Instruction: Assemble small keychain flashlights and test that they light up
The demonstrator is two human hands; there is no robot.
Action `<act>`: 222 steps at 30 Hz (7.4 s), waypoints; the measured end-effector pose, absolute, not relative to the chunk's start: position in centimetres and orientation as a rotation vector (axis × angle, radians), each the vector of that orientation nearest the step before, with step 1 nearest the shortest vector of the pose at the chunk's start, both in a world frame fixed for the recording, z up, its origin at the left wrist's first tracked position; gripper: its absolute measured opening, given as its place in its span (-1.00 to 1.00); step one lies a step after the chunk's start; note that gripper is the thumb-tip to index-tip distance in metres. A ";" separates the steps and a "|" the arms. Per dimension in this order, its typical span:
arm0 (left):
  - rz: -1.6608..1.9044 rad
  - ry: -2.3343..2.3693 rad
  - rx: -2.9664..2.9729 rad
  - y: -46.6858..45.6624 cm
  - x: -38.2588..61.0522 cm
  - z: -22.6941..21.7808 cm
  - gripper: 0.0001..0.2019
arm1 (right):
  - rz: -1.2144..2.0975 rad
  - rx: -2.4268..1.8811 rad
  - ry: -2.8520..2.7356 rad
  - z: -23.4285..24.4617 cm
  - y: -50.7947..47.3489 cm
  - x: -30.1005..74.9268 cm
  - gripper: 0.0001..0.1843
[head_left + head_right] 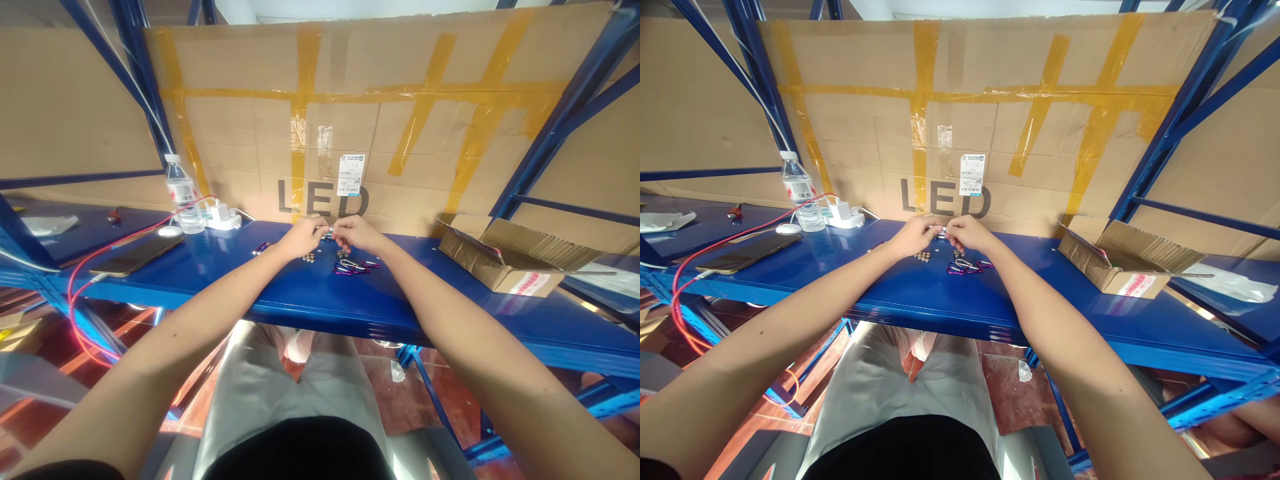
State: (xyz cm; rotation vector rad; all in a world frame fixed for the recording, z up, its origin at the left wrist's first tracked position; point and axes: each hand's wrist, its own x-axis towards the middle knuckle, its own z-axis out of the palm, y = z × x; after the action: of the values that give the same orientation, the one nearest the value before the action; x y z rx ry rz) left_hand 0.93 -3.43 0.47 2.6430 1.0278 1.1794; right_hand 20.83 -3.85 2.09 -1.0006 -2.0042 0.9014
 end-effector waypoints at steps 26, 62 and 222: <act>1.122 1.065 2.561 -3.2 0.7 0.5 -0.72 | 0.564 -1.109 -2.009 1.7 -3.8 19.8 -0.74; 1.269 0.945 2.793 -3.1 1.1 0.2 -0.72 | 0.717 -1.088 -1.943 2.1 -4.2 19.6 -0.70; 1.137 0.829 1.514 -4.4 2.1 1.6 -0.96 | 0.020 -1.058 -2.211 3.1 -4.9 20.6 -0.85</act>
State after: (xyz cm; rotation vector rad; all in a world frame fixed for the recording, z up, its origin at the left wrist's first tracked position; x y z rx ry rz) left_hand 2.06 -4.43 1.63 1.5137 0.8286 1.1372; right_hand 20.60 -4.86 3.08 -1.0579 -2.2109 0.0197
